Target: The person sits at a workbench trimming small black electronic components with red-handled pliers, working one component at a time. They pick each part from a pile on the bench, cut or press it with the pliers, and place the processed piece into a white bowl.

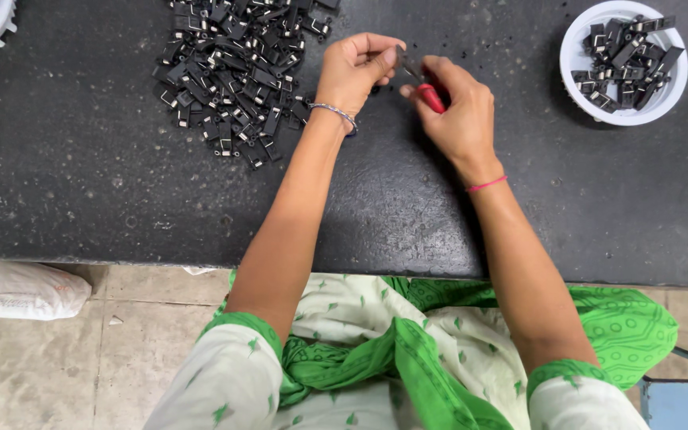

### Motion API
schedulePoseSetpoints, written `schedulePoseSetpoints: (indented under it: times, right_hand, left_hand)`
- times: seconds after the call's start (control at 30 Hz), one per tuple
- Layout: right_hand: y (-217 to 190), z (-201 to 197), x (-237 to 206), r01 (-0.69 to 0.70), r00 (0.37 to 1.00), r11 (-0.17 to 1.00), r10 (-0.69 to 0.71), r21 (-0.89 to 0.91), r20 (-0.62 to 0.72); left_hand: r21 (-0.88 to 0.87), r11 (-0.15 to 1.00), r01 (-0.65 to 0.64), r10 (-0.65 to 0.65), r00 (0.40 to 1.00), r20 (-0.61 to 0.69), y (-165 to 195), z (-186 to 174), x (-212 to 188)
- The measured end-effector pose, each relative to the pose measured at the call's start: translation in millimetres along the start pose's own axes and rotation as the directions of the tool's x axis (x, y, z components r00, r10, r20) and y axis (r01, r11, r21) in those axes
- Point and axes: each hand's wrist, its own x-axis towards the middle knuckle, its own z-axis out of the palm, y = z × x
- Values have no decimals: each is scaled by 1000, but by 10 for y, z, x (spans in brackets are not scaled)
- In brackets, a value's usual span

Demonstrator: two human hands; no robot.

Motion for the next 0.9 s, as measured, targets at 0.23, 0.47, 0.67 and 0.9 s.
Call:
schedulePoseSetpoints:
  times: [0.23,0.47,0.67,0.9]
  right_hand:
    - [273,-86,-1,-54,990,980,28,-191,-136]
    - [585,-248,-50,-135,980,856,42,-499,-194]
    - [273,-109,8,-21,995,972,42,232,-87]
    - [71,37,-16,-138,989,765,137,629,51]
  left_hand:
    - [-63,998,-27,26,1000,-5,49,-110,0]
    - [-69,996,-52,52,999,-13,11,-126,-7]
    - [-75,997,-7,16,992,128,30,-94,-10]
    - [-2,997,74,-71,964,255,158,16,-141]
